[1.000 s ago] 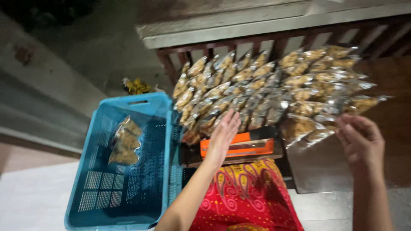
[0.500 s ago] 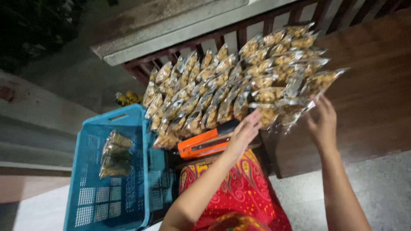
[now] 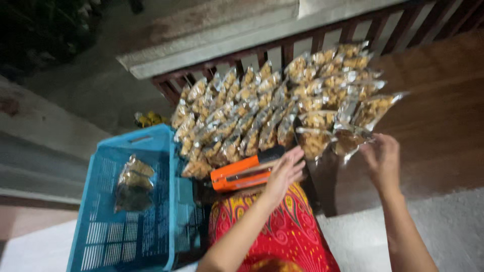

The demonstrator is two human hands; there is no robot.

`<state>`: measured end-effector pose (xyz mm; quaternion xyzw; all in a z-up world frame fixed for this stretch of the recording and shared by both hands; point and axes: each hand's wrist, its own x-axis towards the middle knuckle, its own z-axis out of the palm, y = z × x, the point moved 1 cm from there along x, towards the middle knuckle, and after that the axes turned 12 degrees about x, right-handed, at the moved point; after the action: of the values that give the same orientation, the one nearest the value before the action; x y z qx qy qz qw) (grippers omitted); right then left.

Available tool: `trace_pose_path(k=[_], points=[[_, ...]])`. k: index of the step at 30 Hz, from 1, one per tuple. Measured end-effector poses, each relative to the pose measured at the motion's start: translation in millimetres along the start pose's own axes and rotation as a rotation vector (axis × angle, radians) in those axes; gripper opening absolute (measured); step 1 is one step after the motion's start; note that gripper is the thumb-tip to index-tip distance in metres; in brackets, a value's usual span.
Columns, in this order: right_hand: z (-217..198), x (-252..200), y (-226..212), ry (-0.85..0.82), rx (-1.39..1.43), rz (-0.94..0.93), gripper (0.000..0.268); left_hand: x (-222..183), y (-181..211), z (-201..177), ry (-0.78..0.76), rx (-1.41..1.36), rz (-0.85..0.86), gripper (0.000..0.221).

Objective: The person seals individual transparent bags of cashew nuts using an orange handheld heat sealer. They pick up each bag, place it on the sealer, press down to seal, and then drop the sealed bag into a blue plastic basket. The process is repeated for multiple bags.

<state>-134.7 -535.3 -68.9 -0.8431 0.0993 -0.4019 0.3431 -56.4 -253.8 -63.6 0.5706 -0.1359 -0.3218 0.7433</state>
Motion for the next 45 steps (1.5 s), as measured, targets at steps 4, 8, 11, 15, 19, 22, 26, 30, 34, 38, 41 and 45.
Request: trace_pose_path(k=[4,8,11,15,19,22,26,30,34,38,41,45], points=[[20.8,4.0,2.5,-0.017,-0.067,-0.065,0.039,-22.5,5.0,-17.0,0.022,-0.003,0.029,0.062],[20.7,0.2,18.3,0.035,-0.095,-0.011,0.021,-50.7,9.4,-49.5,0.104,-0.046,0.043,0.061],[5.5,-11.9,19.7,0.055,-0.078,-0.013,0.016,-65.5,16.7,-75.1,0.144,-0.113,0.056,0.061],[-21.8,-42.0,7.7,0.06,-0.203,-0.023,0.002,-82.0,11.9,-95.3,0.126,-0.162,0.086,0.06],[-29.6,-69.7,-15.9,0.007,-0.211,0.043,0.011,-87.4,-7.7,-93.7,0.026,-0.039,0.022,0.067],[-6.0,-81.5,-40.3,0.021,0.164,0.146,0.022,-93.8,-34.2,-82.6,-0.105,0.124,-0.107,0.078],[56.6,-84.0,-77.8,-0.131,0.397,0.444,0.028,-106.5,-61.7,-76.4,-0.215,0.112,-0.075,0.095],[117.7,-81.3,-108.1,-0.394,0.434,0.807,0.04,-127.5,-71.4,-89.9,-0.08,0.133,-0.273,0.107],[149.4,-72.8,-121.7,-0.426,0.762,0.939,0.047,-141.6,-71.9,-109.9,0.193,0.116,-0.288,0.097],[178.2,-40.0,-115.4,-0.341,0.723,0.834,0.049,-129.8,-71.9,-125.5,0.3,0.023,-0.237,0.083],[189.4,-20.4,-107.6,-0.38,0.514,0.722,0.042,-117.5,-74.6,-130.2,0.371,0.031,-0.264,0.076],[190.5,-15.7,-98.4,-0.447,0.34,0.644,0.041,-101.9,-78.3,-126.2,0.445,0.018,-0.272,0.071]])
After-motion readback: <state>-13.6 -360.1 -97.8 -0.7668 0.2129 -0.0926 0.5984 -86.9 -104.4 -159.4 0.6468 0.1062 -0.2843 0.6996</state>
